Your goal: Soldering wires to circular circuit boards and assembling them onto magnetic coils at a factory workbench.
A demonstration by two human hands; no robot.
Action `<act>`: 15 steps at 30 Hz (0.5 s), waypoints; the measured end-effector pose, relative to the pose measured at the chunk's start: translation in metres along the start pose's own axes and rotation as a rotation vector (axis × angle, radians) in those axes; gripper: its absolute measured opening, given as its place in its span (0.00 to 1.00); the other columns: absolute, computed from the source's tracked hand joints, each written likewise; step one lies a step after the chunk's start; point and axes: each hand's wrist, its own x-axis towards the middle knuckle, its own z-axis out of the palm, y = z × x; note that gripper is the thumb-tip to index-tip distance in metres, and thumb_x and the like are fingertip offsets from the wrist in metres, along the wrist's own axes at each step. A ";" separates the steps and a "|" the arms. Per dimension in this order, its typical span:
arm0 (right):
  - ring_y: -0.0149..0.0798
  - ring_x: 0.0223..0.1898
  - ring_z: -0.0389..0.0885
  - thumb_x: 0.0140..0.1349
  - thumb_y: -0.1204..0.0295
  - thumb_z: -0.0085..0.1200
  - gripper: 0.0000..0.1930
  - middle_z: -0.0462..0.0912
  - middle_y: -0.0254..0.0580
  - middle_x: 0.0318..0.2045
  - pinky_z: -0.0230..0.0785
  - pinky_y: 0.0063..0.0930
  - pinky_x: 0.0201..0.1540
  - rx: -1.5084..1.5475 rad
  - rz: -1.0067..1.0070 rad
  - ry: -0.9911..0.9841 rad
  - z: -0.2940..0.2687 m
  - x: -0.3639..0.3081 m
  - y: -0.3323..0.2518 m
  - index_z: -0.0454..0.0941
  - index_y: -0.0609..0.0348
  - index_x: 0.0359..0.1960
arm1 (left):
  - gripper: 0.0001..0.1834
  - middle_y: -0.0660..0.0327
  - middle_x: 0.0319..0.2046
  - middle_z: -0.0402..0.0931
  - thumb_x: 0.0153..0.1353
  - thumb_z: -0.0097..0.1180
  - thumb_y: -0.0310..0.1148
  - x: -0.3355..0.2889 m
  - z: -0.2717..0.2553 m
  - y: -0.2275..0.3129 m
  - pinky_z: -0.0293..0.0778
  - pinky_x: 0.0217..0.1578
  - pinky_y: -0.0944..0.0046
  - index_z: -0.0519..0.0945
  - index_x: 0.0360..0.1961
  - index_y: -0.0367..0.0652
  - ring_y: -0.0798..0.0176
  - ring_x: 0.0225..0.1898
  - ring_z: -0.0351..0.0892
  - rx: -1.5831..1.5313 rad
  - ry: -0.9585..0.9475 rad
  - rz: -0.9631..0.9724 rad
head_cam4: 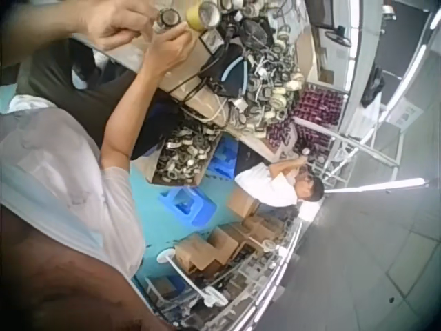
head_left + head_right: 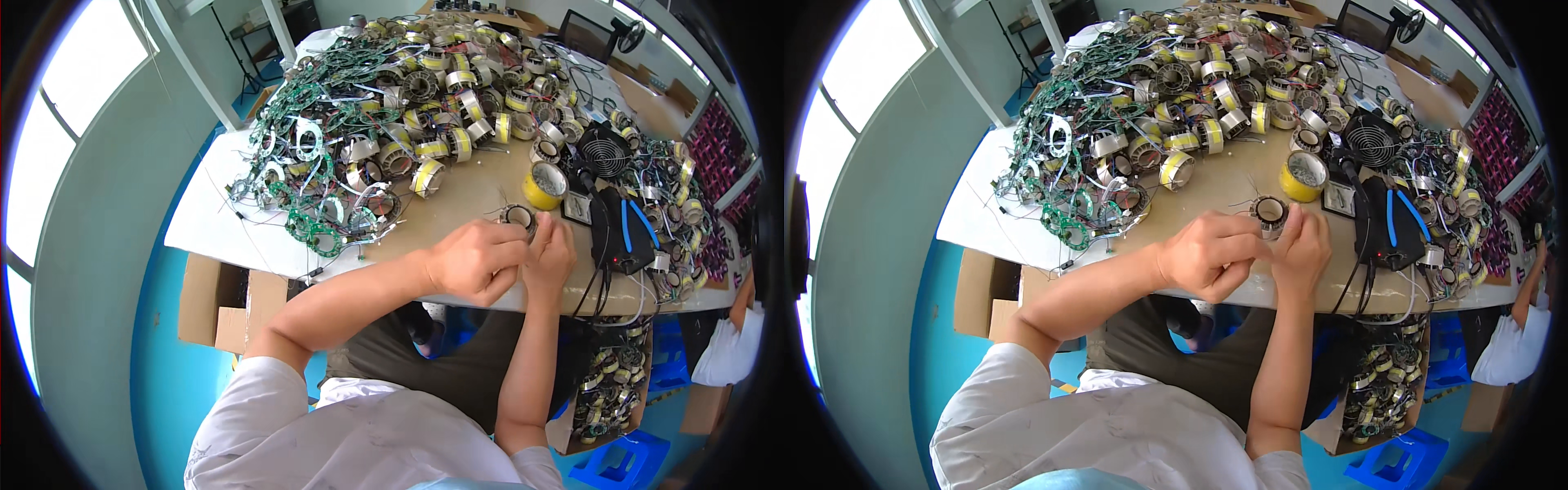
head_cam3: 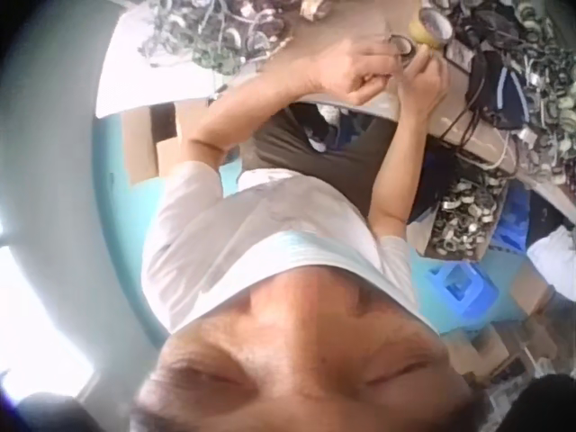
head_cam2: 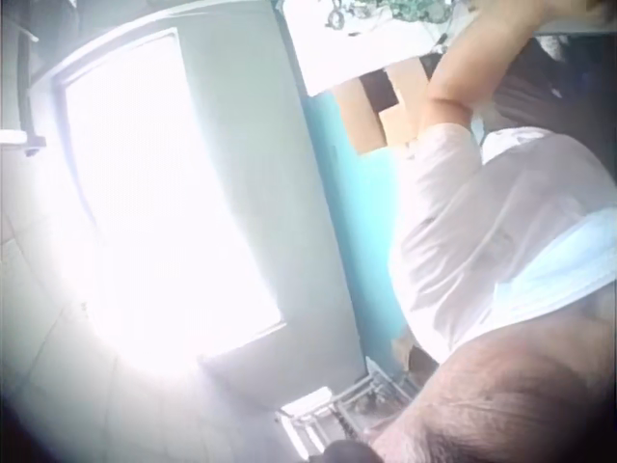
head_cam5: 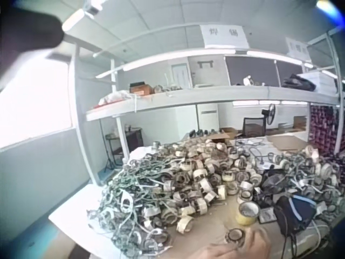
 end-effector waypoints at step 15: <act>0.59 0.54 0.74 0.56 0.55 0.70 0.39 0.77 0.58 0.52 0.66 0.51 0.60 -0.138 -0.166 -0.276 -0.005 0.000 -0.001 0.69 0.65 0.63 | 0.13 0.63 0.25 0.84 0.52 0.74 0.31 -0.012 -0.142 0.096 0.58 0.18 0.71 0.88 0.38 0.36 0.76 0.17 0.62 0.912 0.081 -0.803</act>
